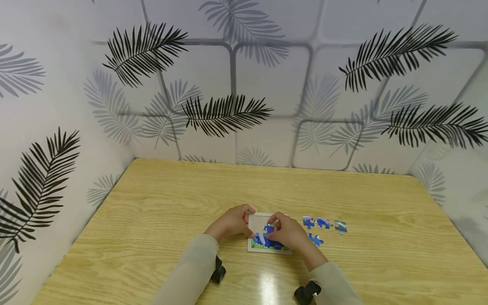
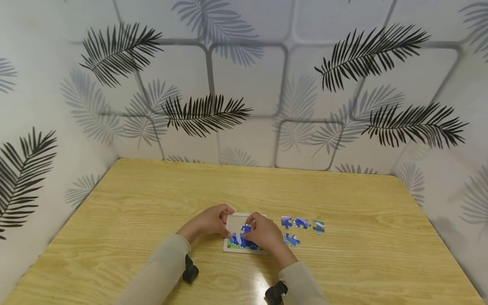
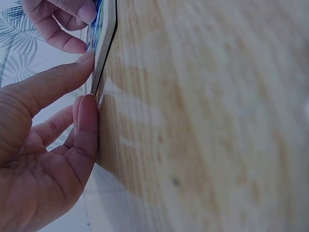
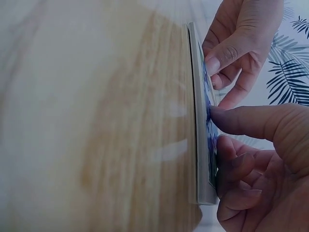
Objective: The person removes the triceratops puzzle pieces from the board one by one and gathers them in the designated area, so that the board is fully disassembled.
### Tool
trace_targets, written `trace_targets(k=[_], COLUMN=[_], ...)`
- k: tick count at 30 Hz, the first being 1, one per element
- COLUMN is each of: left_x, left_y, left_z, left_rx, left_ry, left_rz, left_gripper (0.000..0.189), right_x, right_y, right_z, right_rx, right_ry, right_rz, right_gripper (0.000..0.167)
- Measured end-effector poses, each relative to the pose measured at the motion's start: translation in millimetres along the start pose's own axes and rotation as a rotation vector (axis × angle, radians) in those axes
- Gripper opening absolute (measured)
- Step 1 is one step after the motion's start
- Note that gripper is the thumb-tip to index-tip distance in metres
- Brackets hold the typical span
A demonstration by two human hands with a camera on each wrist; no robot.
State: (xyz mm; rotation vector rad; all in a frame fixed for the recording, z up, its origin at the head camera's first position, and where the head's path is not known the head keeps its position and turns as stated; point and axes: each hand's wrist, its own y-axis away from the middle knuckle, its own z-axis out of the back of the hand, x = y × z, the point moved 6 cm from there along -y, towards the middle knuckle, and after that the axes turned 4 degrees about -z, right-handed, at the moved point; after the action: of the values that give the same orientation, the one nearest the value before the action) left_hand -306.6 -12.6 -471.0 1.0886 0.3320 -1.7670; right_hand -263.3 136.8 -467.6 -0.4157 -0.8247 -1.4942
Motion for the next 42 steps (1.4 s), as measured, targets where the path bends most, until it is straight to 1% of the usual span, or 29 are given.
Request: trace_targets(k=[11, 20, 27, 30, 35, 39, 42], left_x=[-2.3, -3.4, -2.5, -2.9, -2.5, -2.2, -2.3], left_y=[0.5, 0.2, 0.1, 0.9, 1.5, 1.5, 1.8], left_z=[1.0, 0.8, 0.7, 0.6, 0.0, -0.1, 0.1], left_rx=[-0.004, -0.01, -0.008, -0.008, -0.01, -0.012, -0.013], left_ry=[0.008, 0.026, 0.017, 0.015, 0.016, 0.022, 0.016], left_rz=[-0.003, -0.007, -0.006, -0.007, -0.007, -0.007, -0.011], left_gripper=[0.062, 0.062, 0.061, 0.061, 0.062, 0.062, 0.062], right_x=[2.1, 2.8, 1.7, 2.2, 4.1, 4.9, 4.7], right_y=[2.5, 2.2, 0.1, 1.1, 3.8, 4.2, 3.1], right_z=[1.3, 1.2, 1.6, 2.0, 3.3, 3.7, 3.8], right_rx=[-0.023, -0.036, -0.066, -0.079, -0.112, -0.122, -0.128], right_ry=[0.003, 0.037, 0.041, 0.036, -0.02, -0.101, -0.153], right_rz=[0.025, 0.031, 0.036, 0.03, 0.022, 0.013, 0.006], right_gripper=[0.032, 0.031, 0.032, 0.029, 0.017, 0.009, 0.006])
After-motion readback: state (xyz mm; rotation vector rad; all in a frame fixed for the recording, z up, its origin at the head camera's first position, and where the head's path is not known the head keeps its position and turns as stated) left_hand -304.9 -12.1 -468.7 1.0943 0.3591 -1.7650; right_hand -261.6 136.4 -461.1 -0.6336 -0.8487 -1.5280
